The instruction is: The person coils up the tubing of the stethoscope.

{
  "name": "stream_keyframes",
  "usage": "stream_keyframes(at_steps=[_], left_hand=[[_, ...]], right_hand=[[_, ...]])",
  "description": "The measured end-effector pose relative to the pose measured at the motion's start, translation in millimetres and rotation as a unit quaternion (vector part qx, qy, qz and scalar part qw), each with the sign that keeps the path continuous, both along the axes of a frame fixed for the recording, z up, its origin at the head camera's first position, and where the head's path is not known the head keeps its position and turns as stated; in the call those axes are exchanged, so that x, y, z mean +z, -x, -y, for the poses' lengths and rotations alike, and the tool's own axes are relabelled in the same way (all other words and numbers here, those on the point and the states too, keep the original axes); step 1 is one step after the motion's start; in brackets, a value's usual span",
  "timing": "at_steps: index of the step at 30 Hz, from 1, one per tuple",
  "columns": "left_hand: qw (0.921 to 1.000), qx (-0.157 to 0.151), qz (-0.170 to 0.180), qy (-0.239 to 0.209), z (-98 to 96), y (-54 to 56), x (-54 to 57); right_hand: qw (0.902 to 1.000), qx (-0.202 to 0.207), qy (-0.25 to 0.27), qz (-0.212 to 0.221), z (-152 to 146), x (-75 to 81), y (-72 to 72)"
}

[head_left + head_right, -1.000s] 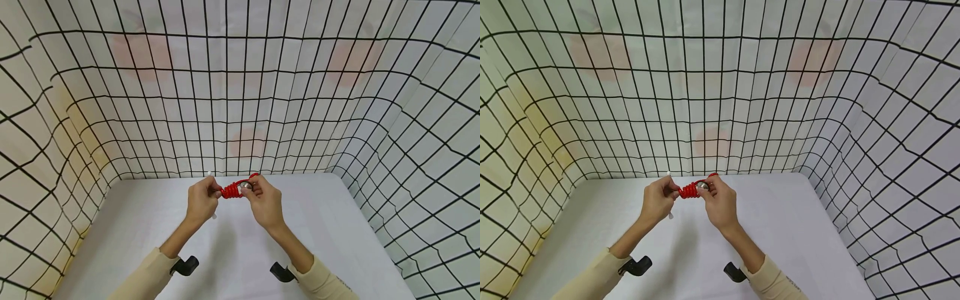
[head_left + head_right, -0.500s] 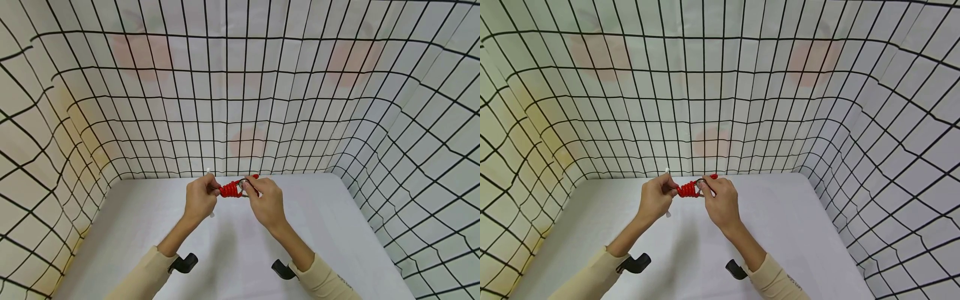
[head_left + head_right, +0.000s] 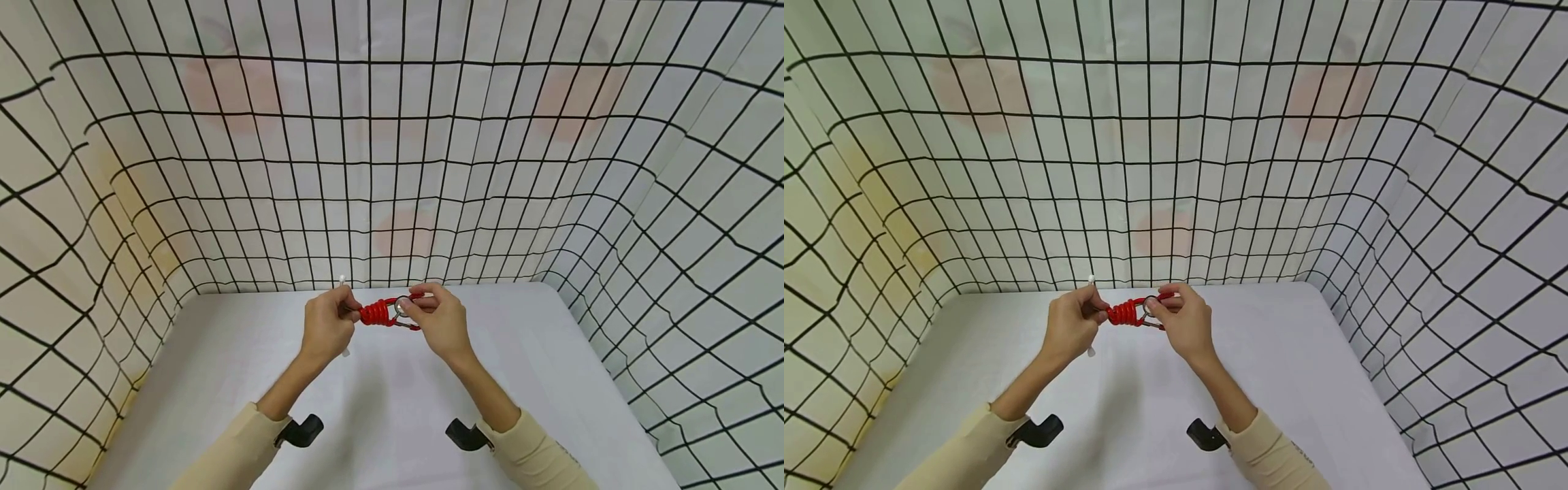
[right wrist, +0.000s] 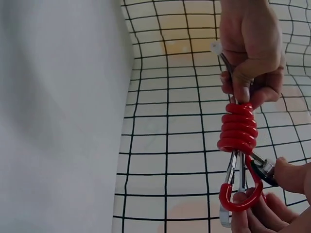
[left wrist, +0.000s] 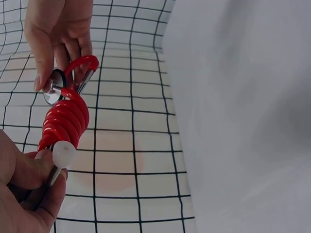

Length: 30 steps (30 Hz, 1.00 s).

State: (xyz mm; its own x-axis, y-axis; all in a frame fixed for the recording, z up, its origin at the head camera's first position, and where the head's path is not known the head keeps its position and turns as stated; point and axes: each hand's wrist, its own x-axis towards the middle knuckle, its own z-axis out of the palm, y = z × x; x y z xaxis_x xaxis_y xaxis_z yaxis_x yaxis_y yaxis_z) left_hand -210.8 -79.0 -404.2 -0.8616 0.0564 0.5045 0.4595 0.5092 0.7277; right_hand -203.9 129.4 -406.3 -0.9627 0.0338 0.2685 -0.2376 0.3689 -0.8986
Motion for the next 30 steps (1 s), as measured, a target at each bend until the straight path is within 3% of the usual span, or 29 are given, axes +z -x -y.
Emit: stream_keyframes(at_steps=[5, 13, 20, 24, 30], left_hand=[[1.0, 0.003, -0.001, 0.004, 1.1, -0.1, 1.1], [0.9999, 0.002, 0.009, 0.01, 4.3, -0.1, 0.3], [0.9996, -0.008, 0.027, 0.007, 4.4, -0.8, -5.6], [0.9993, -0.014, 0.033, 0.01, 3.5, -1.6, -6.7], [0.9993, -0.014, 0.032, 0.014, 3.1, -1.4, -7.9]], right_hand=[[0.9989, 0.011, 0.006, 0.045, -5.0, 1.9, 1.5], [0.9874, 0.077, -0.025, 0.136, -12.3, 4.4, 8.8], [0.9778, 0.074, -0.017, 0.195, -14.7, 3.1, 8.4], [0.9775, 0.067, 0.003, 0.2, -11.9, 1.7, 5.8], [0.9873, 0.043, -0.025, 0.151, -5.4, -0.5, 2.0]])
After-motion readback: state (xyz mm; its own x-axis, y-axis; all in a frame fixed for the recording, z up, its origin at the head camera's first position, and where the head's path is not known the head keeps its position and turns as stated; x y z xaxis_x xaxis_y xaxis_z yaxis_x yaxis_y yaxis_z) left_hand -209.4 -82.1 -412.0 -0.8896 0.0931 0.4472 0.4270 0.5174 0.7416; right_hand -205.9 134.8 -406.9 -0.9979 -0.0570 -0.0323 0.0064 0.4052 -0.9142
